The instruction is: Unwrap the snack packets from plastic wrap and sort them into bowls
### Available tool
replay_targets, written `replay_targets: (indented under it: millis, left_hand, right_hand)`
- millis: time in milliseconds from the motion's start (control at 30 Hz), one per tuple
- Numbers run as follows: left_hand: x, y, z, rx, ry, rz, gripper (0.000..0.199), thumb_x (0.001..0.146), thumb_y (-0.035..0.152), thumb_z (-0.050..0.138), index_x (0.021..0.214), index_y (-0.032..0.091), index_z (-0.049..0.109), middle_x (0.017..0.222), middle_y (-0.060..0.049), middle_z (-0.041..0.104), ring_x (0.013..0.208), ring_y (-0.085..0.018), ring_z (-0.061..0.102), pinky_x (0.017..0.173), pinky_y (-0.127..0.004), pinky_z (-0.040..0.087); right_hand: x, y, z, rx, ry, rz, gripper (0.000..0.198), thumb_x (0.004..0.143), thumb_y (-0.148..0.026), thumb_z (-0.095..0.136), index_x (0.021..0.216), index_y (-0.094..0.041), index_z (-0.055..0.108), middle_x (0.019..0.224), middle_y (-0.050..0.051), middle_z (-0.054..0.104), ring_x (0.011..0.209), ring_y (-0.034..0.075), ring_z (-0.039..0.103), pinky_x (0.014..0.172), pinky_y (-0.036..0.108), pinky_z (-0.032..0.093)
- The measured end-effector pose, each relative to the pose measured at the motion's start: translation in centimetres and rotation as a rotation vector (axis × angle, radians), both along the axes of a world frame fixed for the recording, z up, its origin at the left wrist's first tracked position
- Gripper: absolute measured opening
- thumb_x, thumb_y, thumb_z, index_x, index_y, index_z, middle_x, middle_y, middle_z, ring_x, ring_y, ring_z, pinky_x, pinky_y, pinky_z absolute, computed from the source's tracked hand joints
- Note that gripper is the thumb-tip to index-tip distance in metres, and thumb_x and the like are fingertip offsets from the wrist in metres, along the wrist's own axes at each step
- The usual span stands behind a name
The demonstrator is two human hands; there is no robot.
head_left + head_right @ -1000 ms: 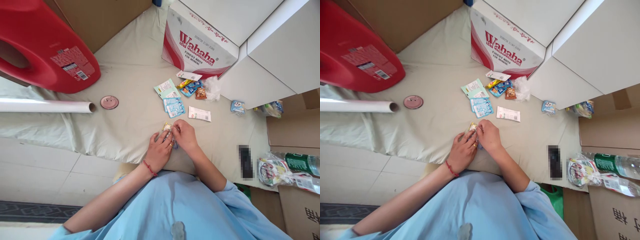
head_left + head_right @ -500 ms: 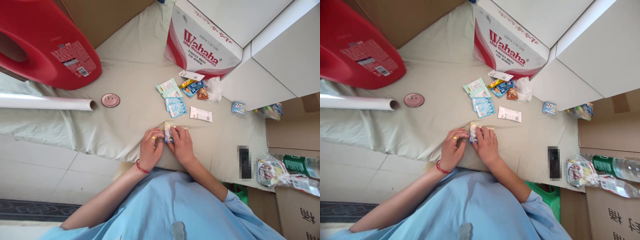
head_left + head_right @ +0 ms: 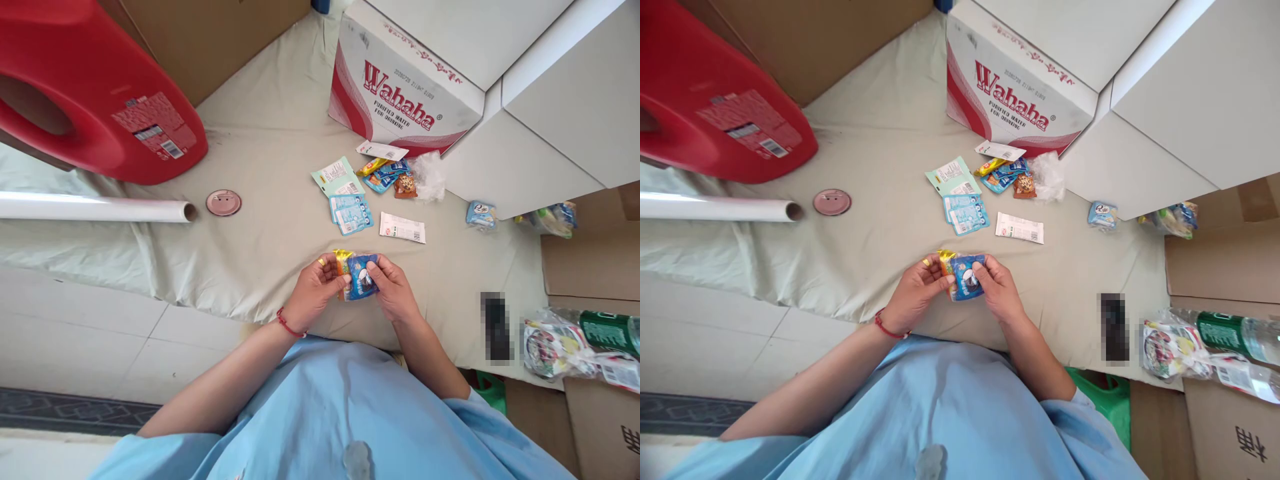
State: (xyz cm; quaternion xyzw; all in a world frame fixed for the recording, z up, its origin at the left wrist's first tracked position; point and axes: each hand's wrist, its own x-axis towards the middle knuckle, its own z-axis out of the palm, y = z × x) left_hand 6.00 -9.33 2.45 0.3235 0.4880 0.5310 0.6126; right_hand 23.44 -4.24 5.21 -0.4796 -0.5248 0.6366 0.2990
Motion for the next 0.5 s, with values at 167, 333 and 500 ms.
replay_targets:
  millis: [167,333,500]
  left_hand:
    - [1.2,0.9,-0.2,-0.043,0.094,-0.005,0.044,0.078,0.043,0.078,0.111,0.017,0.066,0.112,-0.01,0.077,0.103,-0.025,0.074,0.098,-0.046,0.06]
    - [1.8,0.9,-0.9,0.082,0.26,-0.061,0.057,0.087,0.044,0.07,0.135,0.018,0.056,0.12,-0.012,0.074,0.109,-0.024,0.073,0.1,-0.046,0.06]
    - [1.0,0.5,-2.7,0.154,0.486,-0.044,0.053,0.094,0.046,0.062,0.139,0.019,0.052,0.12,-0.012,0.07,0.107,-0.023,0.072,0.097,-0.045,0.061]
  right_hand:
    - [1.2,-0.7,-0.3,0.066,-0.027,0.05,0.045,0.093,-0.061,0.068,0.117,-0.024,0.064,0.107,0.004,0.073,0.096,0.02,0.068,0.088,0.033,0.057]
    - [5.6,1.2,-0.2,0.091,-0.093,-0.039,0.044,0.085,-0.056,0.078,0.11,-0.021,0.066,0.101,0.003,0.074,0.09,0.018,0.068,0.085,0.033,0.058]
    - [15.9,8.8,-0.5,0.164,0.008,-0.75,0.055,0.071,-0.034,0.09,0.116,-0.022,0.06,0.093,-0.002,0.073,0.077,0.014,0.068,0.075,0.029,0.06]
